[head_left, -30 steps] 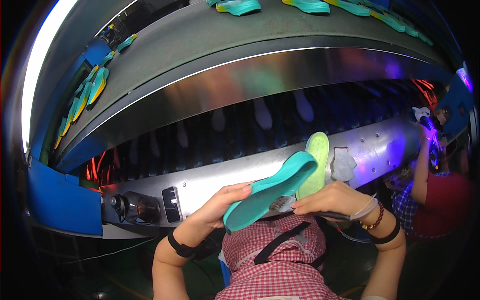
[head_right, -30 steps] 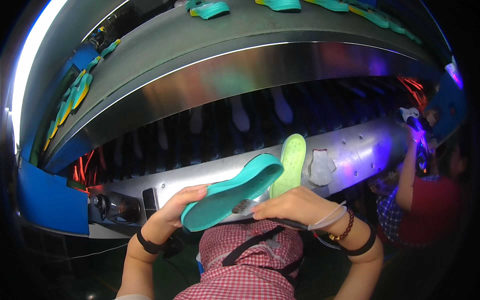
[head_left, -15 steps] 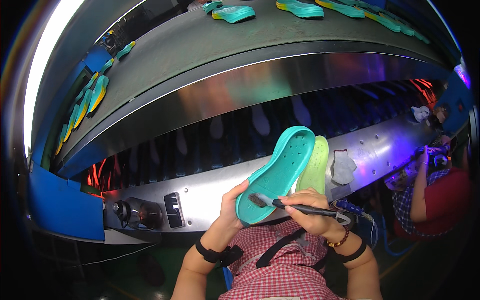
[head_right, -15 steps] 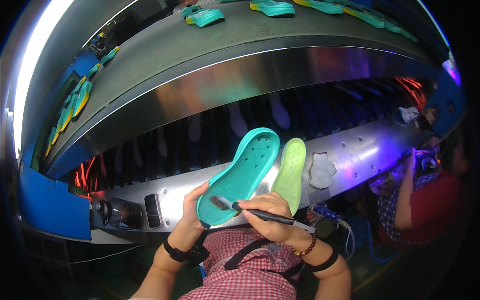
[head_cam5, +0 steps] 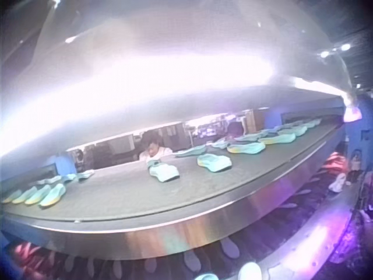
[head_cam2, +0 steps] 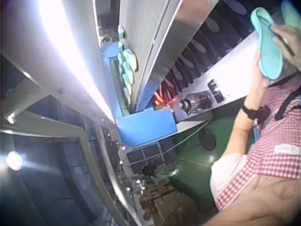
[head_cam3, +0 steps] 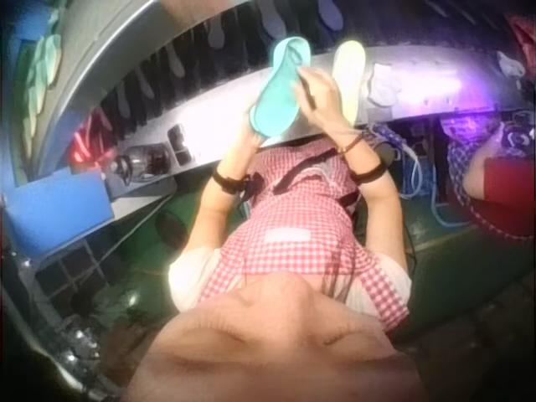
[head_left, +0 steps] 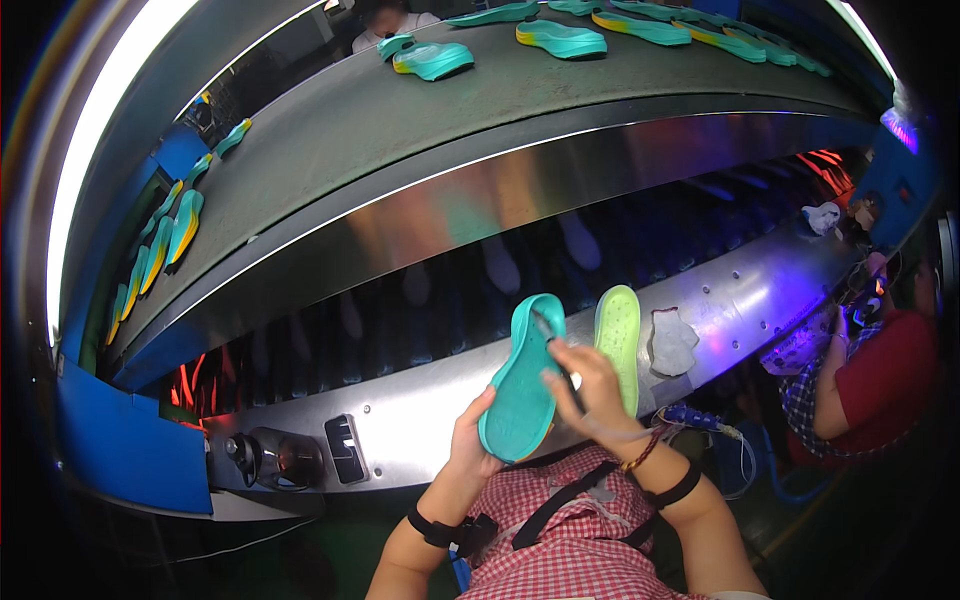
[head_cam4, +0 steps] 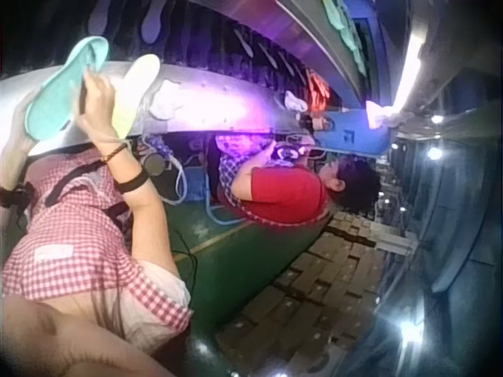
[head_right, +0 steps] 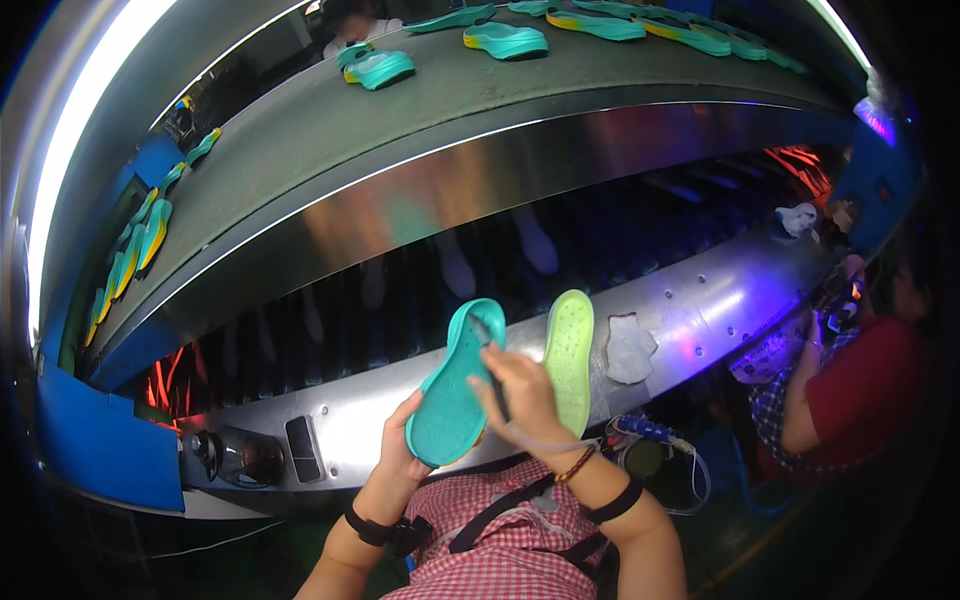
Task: The person is applying glue or a primer liquid to the bottom of teal-colored shoe soles using a brush, then placing them onto a moving conveyor belt.
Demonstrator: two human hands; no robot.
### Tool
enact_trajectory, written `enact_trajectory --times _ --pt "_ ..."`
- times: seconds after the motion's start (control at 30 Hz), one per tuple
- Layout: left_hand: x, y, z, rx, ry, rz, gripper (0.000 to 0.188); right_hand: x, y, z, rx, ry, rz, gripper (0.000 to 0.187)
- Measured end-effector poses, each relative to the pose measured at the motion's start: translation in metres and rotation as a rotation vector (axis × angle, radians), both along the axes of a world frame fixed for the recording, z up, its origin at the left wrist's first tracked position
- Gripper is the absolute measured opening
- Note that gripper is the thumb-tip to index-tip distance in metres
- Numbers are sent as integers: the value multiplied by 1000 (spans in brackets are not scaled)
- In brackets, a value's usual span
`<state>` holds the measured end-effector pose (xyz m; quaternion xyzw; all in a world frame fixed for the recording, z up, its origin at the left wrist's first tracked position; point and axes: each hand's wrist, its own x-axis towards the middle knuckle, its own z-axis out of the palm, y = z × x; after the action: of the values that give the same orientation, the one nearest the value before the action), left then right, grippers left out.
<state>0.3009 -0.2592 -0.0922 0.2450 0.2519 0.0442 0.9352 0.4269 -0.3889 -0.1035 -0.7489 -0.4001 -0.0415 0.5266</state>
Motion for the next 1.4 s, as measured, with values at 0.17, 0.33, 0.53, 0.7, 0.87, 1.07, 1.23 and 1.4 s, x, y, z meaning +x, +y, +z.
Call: enact_trajectory --times 0.17,0.33,0.53,0.7,0.87,1.07,1.23,1.4 --pt "-1 3 -7 20 9 -31 50 -27 7 -3 -27 -52 -18 34" --pt "-1 4 -16 45 -131 -90 50 -30 -1 4 -16 -54 -10 33" --pt "4 30 -26 36 -106 -77 49 -52 -17 12 49 7 243 27" --pt "-11 34 -22 -25 -70 -83 55 -8 -37 23 279 575 425 25" --pt "-16 23 -18 -86 -149 -115 58 28 -29 40 300 195 -25 21" --pt "-11 32 -4 130 -108 -104 57 -4 -46 43 354 617 400 26" --pt "-38 60 60 760 -194 33 73 13 -83 32 1066 1202 285 49" --pt "-31 113 152 610 -411 371 66 20 -94 15 1062 1285 154 49"
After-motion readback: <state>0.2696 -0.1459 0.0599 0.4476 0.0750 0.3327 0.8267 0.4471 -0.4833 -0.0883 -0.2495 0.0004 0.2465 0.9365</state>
